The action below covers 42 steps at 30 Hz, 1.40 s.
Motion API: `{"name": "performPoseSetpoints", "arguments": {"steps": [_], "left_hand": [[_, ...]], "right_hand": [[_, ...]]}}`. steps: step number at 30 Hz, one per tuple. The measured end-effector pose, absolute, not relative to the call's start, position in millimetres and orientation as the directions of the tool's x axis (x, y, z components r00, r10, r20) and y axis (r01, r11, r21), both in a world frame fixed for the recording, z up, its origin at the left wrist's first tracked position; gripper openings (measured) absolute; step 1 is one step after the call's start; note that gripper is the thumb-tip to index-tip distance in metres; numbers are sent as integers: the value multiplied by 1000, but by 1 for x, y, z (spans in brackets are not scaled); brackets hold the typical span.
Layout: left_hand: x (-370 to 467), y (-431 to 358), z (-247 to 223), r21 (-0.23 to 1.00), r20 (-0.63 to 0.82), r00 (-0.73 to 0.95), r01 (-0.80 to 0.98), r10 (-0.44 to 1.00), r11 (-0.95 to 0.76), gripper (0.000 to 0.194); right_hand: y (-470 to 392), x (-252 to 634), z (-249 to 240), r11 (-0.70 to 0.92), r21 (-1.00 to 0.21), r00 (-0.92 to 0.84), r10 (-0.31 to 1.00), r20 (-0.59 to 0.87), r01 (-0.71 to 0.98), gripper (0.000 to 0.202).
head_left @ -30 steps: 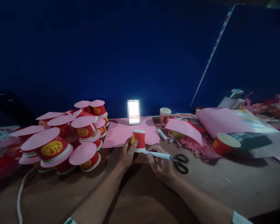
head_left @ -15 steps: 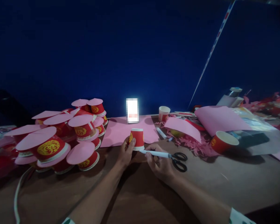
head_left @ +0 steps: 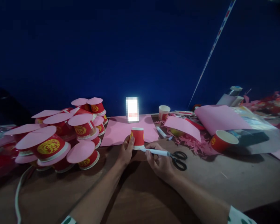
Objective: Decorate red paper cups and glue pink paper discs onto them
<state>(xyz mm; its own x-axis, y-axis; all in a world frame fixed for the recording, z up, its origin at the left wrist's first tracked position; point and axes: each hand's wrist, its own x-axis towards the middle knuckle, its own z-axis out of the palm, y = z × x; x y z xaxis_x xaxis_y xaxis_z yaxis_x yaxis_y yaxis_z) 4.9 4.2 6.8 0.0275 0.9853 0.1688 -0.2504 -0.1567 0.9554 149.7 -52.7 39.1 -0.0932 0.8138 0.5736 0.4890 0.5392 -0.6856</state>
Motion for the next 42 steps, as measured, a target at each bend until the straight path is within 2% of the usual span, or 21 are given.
{"name": "performPoseSetpoints", "arguments": {"steps": [9, 32, 42], "left_hand": [[5, 5, 6, 966, 157, 12, -209, 988, -151, 38], [6, 5, 6, 956, 159, 0, -250, 987, -154, 35], [6, 1, 10, 971, 162, 6, -181, 987, -158, 33]], "right_hand": [[-53, 150, 39, 539, -677, -95, 812, 576, 502, 11], [-51, 149, 37, 528, -680, -107, 823, 559, 509, 11], [-51, 149, 35, 504, -689, -92, 835, 542, 520, 13]]}}
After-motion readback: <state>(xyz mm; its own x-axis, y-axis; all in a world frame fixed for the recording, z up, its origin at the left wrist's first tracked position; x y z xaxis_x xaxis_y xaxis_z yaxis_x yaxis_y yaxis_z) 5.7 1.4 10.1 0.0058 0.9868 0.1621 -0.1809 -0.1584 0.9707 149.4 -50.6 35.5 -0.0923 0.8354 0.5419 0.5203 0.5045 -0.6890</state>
